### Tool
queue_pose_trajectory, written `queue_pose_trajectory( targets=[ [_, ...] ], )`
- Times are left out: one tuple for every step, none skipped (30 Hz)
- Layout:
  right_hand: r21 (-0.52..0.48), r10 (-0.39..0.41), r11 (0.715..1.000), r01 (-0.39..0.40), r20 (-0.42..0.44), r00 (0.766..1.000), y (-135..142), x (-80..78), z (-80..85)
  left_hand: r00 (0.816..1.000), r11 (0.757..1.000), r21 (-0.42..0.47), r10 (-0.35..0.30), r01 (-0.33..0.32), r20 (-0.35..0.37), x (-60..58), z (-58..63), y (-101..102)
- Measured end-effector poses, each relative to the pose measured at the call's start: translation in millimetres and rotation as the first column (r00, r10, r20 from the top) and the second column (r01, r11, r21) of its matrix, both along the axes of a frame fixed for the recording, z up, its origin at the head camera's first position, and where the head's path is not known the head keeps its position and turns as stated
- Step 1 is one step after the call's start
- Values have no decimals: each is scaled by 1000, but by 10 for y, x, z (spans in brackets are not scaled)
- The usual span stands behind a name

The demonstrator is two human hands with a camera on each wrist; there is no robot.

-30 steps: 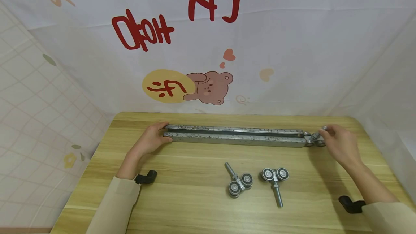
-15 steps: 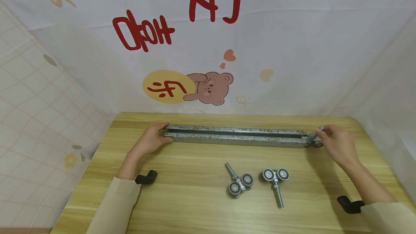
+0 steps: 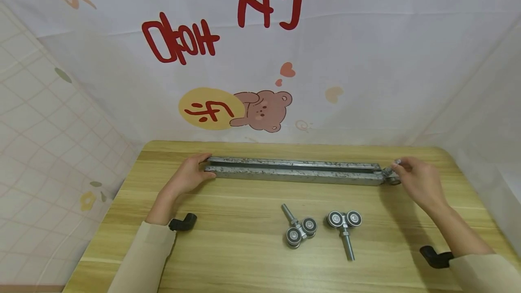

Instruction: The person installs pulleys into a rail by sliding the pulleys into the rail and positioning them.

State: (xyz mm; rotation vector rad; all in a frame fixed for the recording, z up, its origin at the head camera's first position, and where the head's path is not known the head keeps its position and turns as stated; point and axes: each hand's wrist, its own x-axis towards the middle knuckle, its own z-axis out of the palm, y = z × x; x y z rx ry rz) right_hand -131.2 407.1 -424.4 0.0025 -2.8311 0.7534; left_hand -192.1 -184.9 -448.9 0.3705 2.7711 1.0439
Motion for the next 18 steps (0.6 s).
queue_pose_trajectory(
  targets=[
    [0,1,1000,-1,-4,1000,-5,-1,0,1000,1000,0,-1,1,-1,-1,-2,0],
    [-2,3,1000,-3,-8,1000,-12,-1,1,1000,1000,2,2,-2,0,-4,-4,0],
    [-3,7,1000,-7,-13,1000,-19,-1,1,1000,1000,-2,-4,4,-4,-7,-7,-1],
    [-4,9,1000,-10,-17,1000,-27,0,4,1000,1000,-2,-1,1,-1,-9,-10,-2],
    [-2,12,1000,-12,-23,1000,-35,-2,5,1000,1000,-2,4,-4,3,-11,-13,-2],
    [-2,17,1000,-17,-24,1000,-44,-3,8,1000,1000,-2,8,-8,7,-12,-14,-1],
    [-3,20,1000,-20,-22,1000,-54,-5,11,1000,1000,-3,9,-9,11,-12,-14,-2],
    [-4,22,1000,-22,-16,1000,-64,-7,15,1000,1000,-3,13,-13,14,-13,-16,-3],
    [-3,21,1000,-21,-14,1000,-73,-9,19,1000,1000,-4,13,-13,15,-13,-17,-4],
    [-4,21,1000,-21,-7,1000,-82,-11,23,1000,1000,-2,17,-17,18,-14,-18,-3],
    [-8,24,1000,-24,0,1000,-89,-13,26,1000,1000,-1,16,-16,15,-14,-19,-3],
    [-9,24,1000,-24,5,1000,-97,-15,31,1000,1000,-2,10,-10,10,-13,-19,-4],
    [-10,25,1000,-25,6,1000,-103,-18,32,1000,1000,-3,6,-6,6,-12,-20,-6],
    [-11,26,1000,-26,6,1000,-111,-19,35,1000,1000,-3,3,-3,2,-10,-22,-7],
    [-11,29,1000,-29,2,1000,-116,-20,35,1000,1000,-6,0,0,0,-8,-21,-8],
    [-11,32,999,-32,0,999,-123,-23,34,1000,1000,-9,-4,4,-3,-6,-21,-10],
    [-8,33,999,-33,-8,999,-128,-27,32,1000,1000,-10,-6,6,-3,-3,-20,-13],
    [-4,36,999,-36,-11,999,-135,-30,29,1000,1000,-13,-9,9,-4,-2,-21,-15]
  ],
)
